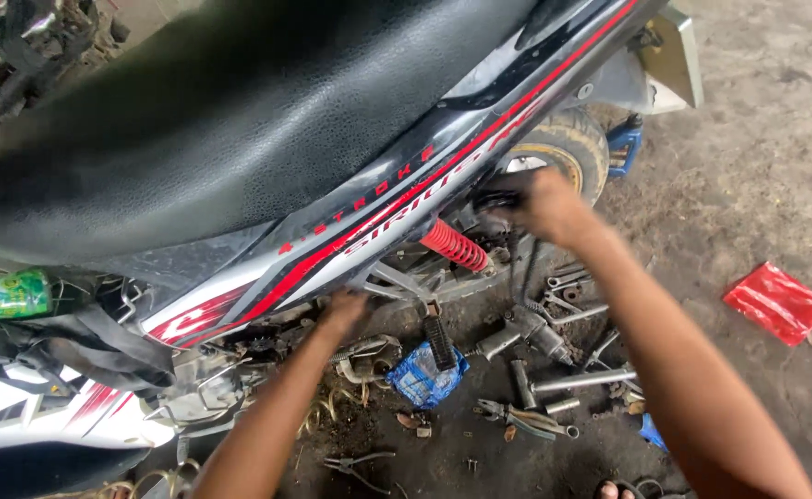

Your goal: The person works on the chain and sprocket area of a motorcycle on a lift. They handle the drive chain by hand, manipulate a chain link component, use a wrench and a socket tool on parts near the swingarm, and pick up and reposition the chain and small hardware from the ground.

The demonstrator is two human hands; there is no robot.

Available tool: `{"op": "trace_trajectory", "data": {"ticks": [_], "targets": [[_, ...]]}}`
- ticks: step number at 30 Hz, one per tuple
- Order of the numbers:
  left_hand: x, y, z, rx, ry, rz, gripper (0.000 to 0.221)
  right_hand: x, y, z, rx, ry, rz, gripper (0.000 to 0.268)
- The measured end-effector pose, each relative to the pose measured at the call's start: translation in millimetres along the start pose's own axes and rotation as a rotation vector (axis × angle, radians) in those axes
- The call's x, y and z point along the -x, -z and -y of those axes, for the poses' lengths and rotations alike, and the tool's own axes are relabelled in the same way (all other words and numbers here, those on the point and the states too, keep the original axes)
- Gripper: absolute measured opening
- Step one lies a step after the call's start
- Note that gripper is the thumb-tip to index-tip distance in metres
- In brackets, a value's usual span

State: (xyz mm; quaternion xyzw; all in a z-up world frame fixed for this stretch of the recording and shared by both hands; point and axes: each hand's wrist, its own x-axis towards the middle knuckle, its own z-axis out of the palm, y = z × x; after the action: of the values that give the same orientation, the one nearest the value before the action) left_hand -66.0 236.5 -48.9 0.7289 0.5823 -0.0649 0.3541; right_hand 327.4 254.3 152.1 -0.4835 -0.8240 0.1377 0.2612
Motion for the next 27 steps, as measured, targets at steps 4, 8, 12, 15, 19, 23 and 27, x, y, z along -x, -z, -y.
{"op": "trace_trajectory", "data": {"ticks": [4, 8, 12, 15, 19, 23, 27], "targets": [[-51, -9, 20, 0.113, -0.008, -0.037, 0.055, -20, -37, 0, 0.010, -0.060, 0.046, 0.036], [-95, -19, 41, 0.232, -0.004, -0.064, 0.053, -30, -62, -8, -0.108, 0.054, 0.014, 0.043], [-111, -31, 55, 0.360, 0.017, -0.092, 0.052, -37, -72, -8, -0.191, 0.319, -0.128, 0.057], [-102, -35, 58, 0.443, 0.037, -0.103, 0.051, -32, -77, -24, 0.013, 0.119, 0.074, 0.047], [-123, -42, 74, 0.559, 0.044, -0.142, 0.050, -21, -60, -14, 0.069, 0.074, 0.038, 0.046], [-141, -46, 72, 0.667, 0.038, -0.168, 0.048, 10, -41, -42, 0.291, -0.305, 0.338, 0.052], [-125, -50, 65, 0.777, 0.048, -0.195, 0.047, 40, -28, -105, -0.017, -0.227, 0.236, 0.044]]}}
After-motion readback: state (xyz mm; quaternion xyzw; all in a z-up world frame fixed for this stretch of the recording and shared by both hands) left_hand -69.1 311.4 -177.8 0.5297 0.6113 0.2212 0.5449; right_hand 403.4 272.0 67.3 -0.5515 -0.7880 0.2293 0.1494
